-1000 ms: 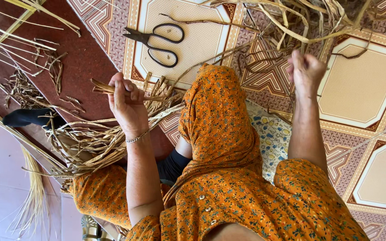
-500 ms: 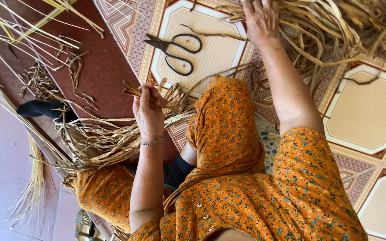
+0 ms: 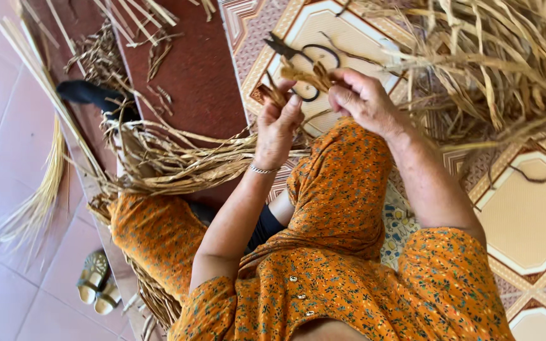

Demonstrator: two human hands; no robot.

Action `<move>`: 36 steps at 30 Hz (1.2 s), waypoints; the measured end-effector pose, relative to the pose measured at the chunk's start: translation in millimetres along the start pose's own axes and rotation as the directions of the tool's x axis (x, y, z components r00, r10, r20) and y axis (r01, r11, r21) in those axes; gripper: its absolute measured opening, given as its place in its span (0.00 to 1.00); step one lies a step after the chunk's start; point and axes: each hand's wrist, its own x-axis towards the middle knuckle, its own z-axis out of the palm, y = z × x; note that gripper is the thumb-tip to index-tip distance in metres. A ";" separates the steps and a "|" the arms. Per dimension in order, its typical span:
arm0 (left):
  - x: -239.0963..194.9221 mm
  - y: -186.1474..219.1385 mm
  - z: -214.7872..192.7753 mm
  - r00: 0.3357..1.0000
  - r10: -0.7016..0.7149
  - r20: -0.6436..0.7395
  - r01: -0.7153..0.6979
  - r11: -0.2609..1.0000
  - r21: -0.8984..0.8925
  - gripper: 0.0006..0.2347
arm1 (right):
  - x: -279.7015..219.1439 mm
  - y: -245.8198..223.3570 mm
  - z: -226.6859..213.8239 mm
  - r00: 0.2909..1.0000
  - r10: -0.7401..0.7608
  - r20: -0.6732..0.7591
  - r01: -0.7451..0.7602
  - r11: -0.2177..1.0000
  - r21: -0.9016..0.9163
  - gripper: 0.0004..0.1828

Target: The person sits on the floor and processes dried plant fibers. They use scissors to trim and separate the fibers, then bundle them by hand.

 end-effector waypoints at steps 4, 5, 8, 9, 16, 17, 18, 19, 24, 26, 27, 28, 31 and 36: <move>1.6 -6.6 -5.5 0.998 0.053 -0.021 -0.055 0.996 -0.069 0.07 | 7.5 -14.9 44.4 0.998 -0.021 -0.051 0.026 0.996 0.091 0.11; 2.2 -8.2 -9.1 0.998 0.052 -0.039 -0.055 0.995 -0.085 0.08 | 9.3 -14.9 53.2 0.995 -0.043 -0.092 0.051 0.994 0.095 0.10; 4.0 -13.7 -18.3 0.995 0.042 -0.086 -0.050 0.995 -0.088 0.08 | 15.7 -13.0 67.8 0.934 -0.270 -0.236 0.200 0.938 -0.282 0.05; 4.6 -15.5 -20.5 0.994 0.037 -0.099 -0.043 0.997 -0.058 0.08 | 18.2 -12.3 70.4 0.910 -0.320 -0.265 0.236 0.923 -0.303 0.05; 5.0 -23.6 -19.5 0.998 0.014 -0.068 -0.024 0.990 -0.140 0.10 | 34.4 -15.5 90.1 0.850 -0.389 -0.355 0.372 0.921 -0.117 0.03; 3.8 -23.3 -20.5 0.999 -0.013 -0.050 0.004 0.983 -0.185 0.10 | 31.6 -16.3 92.5 0.858 -0.357 -0.368 0.366 0.929 -0.048 0.04; 3.0 -22.7 -22.4 0.999 -0.041 -0.032 0.032 0.973 -0.229 0.10 | 30.0 -15.9 94.9 0.830 -0.422 -0.364 0.380 0.907 -0.184 0.04; 2.5 -23.2 -23.4 0.997 -0.072 -0.009 0.067 0.960 -0.272 0.11 | 26.6 -14.0 96.5 0.802 -0.482 -0.353 0.381 0.868 -0.319 0.04; 4.4 -22.3 -30.6 0.990 -0.125 -0.060 0.105 0.960 -0.258 0.12 | 20.0 18.3 75.8 0.855 -0.491 -0.165 0.368 0.800 -0.474 0.08; 2.6 -22.2 -31.9 0.996 -0.076 -0.055 0.066 0.982 -0.178 0.13 | 29.7 43.9 35.4 0.916 -0.382 -0.119 0.283 0.829 -0.482 0.06; 1.5 -21.8 -32.5 0.999 -0.041 -0.031 0.036 0.989 -0.141 0.14 | 30.8 57.9 10.5 0.935 -0.324 -0.142 0.178 0.779 -0.601 0.11; -0.8 -21.8 -32.4 1.000 -0.006 -0.006 0.005 0.994 -0.105 0.14 | 29.0 72.2 -16.2 0.948 -0.267 -0.173 0.070 0.706 -0.705 0.16; -1.3 -21.9 -30.7 0.997 -0.036 0.069 0.053 0.962 -0.267 0.12 | 19.6 114.6 -87.9 0.956 -0.169 -0.241 -0.187 0.287 -0.940 0.26; 6.1 -30.1 -26.8 0.993 -0.101 -0.059 0.068 0.907 -0.416 0.12 | 9.2 154.1 -144.5 0.939 0.065 -0.337 -0.335 -0.043 -0.941 0.11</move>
